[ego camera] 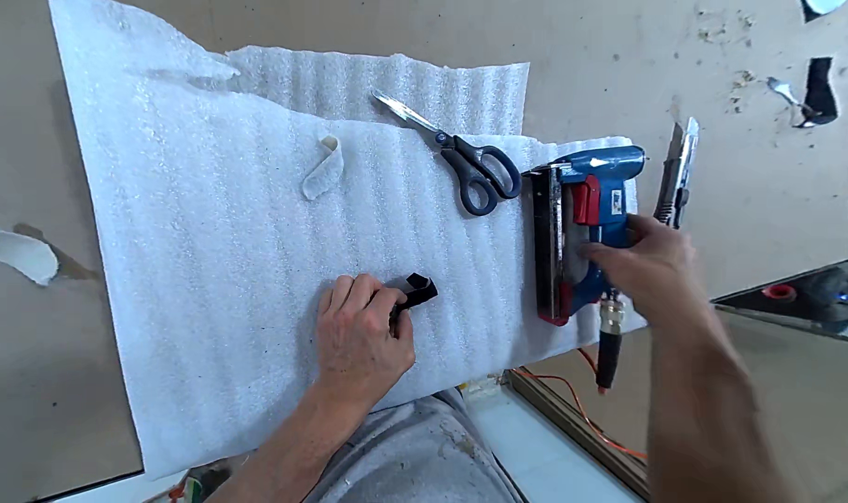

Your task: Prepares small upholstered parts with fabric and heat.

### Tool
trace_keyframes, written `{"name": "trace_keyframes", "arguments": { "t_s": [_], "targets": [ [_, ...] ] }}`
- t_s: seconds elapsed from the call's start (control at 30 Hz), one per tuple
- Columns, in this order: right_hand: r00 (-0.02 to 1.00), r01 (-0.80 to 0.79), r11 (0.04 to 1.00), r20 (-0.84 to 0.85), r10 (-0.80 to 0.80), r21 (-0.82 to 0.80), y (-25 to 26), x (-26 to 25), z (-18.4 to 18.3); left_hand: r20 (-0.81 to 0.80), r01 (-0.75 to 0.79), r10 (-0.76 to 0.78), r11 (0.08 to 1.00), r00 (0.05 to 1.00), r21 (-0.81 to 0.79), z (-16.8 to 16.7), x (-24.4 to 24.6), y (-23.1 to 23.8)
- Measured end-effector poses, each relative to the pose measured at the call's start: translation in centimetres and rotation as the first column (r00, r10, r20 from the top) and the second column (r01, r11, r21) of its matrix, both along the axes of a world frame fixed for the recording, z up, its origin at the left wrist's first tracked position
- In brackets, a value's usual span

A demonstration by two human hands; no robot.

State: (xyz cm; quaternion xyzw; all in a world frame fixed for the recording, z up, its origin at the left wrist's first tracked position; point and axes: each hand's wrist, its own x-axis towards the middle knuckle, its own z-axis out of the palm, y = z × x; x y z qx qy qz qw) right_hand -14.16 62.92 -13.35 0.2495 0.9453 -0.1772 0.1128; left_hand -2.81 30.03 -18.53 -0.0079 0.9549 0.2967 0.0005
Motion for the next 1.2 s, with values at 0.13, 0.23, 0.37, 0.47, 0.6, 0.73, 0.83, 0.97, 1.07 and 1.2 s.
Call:
{"name": "trace_keyframes", "arguments": {
  "t_s": [0.13, 0.23, 0.37, 0.47, 0.6, 0.73, 0.83, 0.97, 1.07, 1.2],
  "targets": [
    [0.996, 0.081, 0.95, 0.044, -0.071, -0.301, -1.7, 3.4, 6.0, -0.039, -0.017, 0.017, 1.0, 0.999, 0.009, -0.3, 0.0, 0.2],
    [0.992, -0.126, 0.87, -0.038, 0.123, -0.477, -4.4, 9.0, 10.3, -0.063, -0.022, 0.023, 1.0, 0.998, 0.022, -0.4, 0.3, 0.3],
    [0.963, -0.246, 0.862, -0.015, 0.267, -0.444, -11.5, 14.6, 12.4, -0.115, -0.021, 0.024, 1.0, 0.993, 0.023, -0.7, 0.3, 0.3],
    [0.934, -0.3, 0.862, 0.058, 0.353, -0.408, -15.2, 15.9, 11.0, -0.128, -0.001, 0.003, 1.0, 0.992, 0.015, -0.9, 0.4, 0.2],
    [0.906, -0.356, 0.873, 0.107, 0.41, -0.333, -17.0, 15.7, 9.4, -0.126, 0.012, -0.007, 0.999, 0.992, 0.04, -0.8, 0.4, 0.0],
    [0.906, -0.35, 0.881, 0.123, 0.404, -0.319, -17.5, 15.5, 9.1, -0.124, 0.021, -0.014, 0.998, 0.992, 0.053, -0.8, 0.5, -0.1],
    [0.908, -0.344, 0.884, 0.129, 0.399, -0.316, -17.6, 15.5, 8.8, -0.123, 0.023, -0.015, 0.998, 0.992, 0.066, -0.8, 0.6, -0.1],
    [0.906, -0.345, 0.886, 0.136, 0.401, -0.309, -17.6, 15.5, 8.5, -0.127, 0.015, -0.006, 0.997, 0.992, 0.073, -0.9, 0.7, -0.1],
    [0.906, -0.345, 0.885, 0.133, 0.401, -0.313, -17.5, 15.6, 8.3, -0.136, 0.023, -0.013, 0.997, 0.991, 0.075, -1.0, 0.7, -0.2],
    [0.905, -0.339, 0.881, 0.141, 0.401, -0.331, -17.3, 15.6, 8.0, -0.142, 0.033, -0.022, 0.997, 0.99, 0.072, -1.0, 0.7, -0.3]
  ]
}}
